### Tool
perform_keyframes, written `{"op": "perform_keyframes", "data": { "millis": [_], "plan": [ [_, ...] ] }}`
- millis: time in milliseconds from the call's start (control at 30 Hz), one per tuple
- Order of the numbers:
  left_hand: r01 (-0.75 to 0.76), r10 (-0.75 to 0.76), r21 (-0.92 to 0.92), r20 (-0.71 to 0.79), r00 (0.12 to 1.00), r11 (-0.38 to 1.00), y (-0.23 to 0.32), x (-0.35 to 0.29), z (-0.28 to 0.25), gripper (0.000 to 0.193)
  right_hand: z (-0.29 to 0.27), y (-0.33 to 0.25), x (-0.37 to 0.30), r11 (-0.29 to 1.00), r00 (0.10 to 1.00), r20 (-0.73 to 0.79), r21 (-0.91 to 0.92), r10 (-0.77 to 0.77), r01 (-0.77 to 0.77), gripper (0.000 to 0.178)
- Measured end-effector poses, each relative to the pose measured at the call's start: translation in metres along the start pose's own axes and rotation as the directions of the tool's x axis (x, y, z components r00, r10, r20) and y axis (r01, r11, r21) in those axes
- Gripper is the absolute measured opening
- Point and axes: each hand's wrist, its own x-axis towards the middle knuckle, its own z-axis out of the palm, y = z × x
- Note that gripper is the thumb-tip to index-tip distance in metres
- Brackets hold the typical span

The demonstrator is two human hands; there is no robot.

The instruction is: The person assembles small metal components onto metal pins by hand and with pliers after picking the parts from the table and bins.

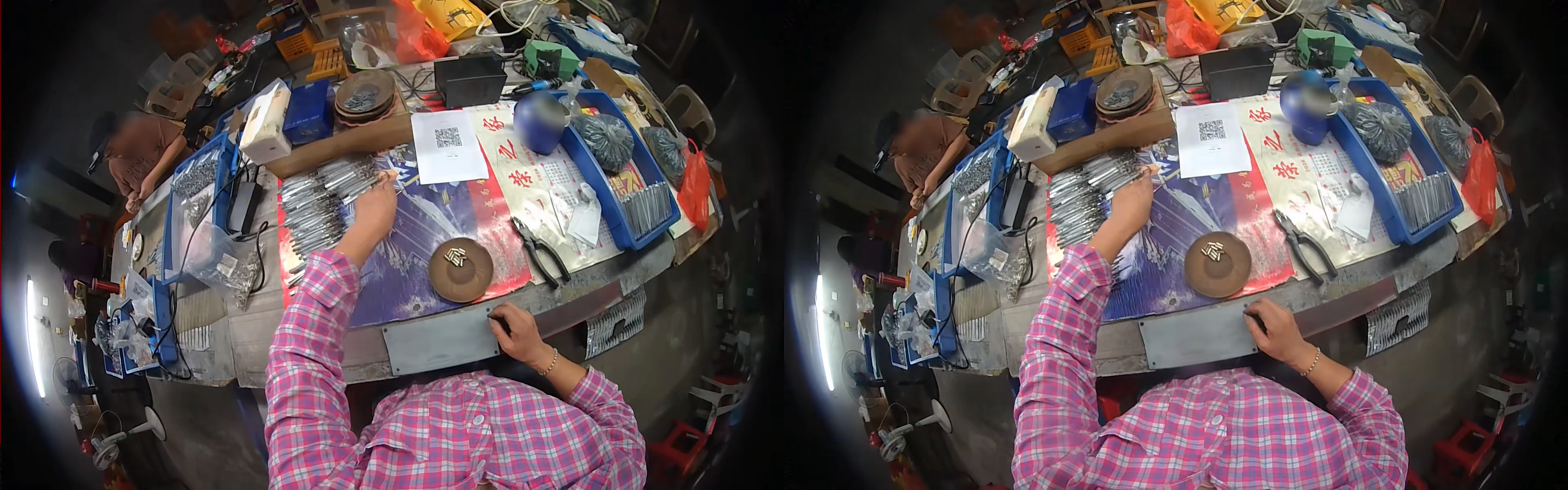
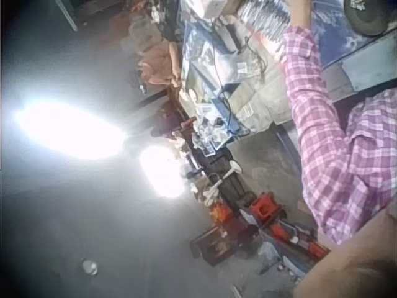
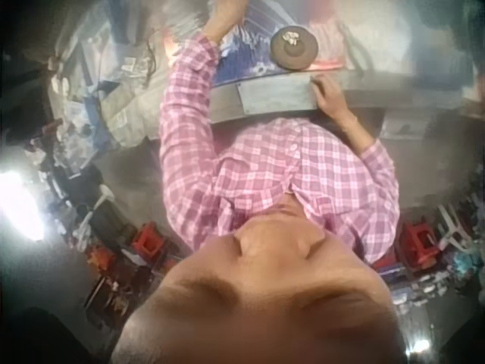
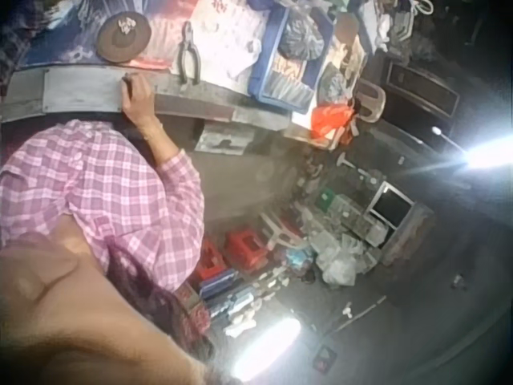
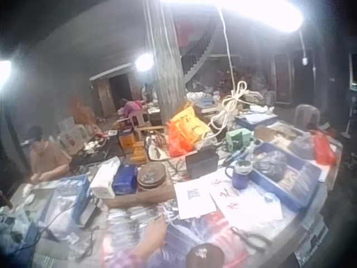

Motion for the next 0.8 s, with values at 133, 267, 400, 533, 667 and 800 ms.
{"op": "perform_keyframes", "data": {
  "millis": [133, 267, 400, 533, 667, 800],
  "plan": [
    [-0.020, 0.016, -0.174, -0.023, 1.000, 0.985, -0.006, -0.022, -0.019, 0.012, 0.002, 0.002, 0.001, 1.000, 1.000, -0.017, -0.011, -0.022, 0.022, 0.010],
    [0.024, -0.095, -0.655, -0.073, 0.993, 0.755, 0.011, -0.068, -0.081, 0.023, -0.007, -0.008, 0.013, 0.985, 0.985, 0.061, 0.050, 0.159, -0.163, 0.011],
    [0.215, -0.175, -0.956, 0.181, 0.968, 0.199, 0.033, -0.135, -0.119, 0.022, -0.014, -0.013, 0.050, 0.998, 0.999, -0.003, -0.032, 0.054, -0.054, 0.014],
    [0.296, -0.189, -0.920, 0.348, 0.918, -0.257, 0.051, -0.194, -0.124, 0.015, -0.010, -0.008, 0.080, 0.993, 0.998, 0.063, -0.121, 0.010, -0.002, 0.015],
    [0.347, -0.230, -0.874, 0.435, 0.871, -0.340, 0.061, -0.237, -0.117, 0.014, -0.018, -0.058, 0.097, 0.997, 0.991, 0.116, -0.024, -0.071, 0.075, 0.016],
    [0.385, -0.259, -0.824, 0.512, 0.819, -0.415, 0.067, -0.261, -0.112, 0.015, -0.031, -0.138, 0.109, 0.889, 0.885, 0.131, -0.045, -0.446, 0.455, 0.014]
  ]
}}
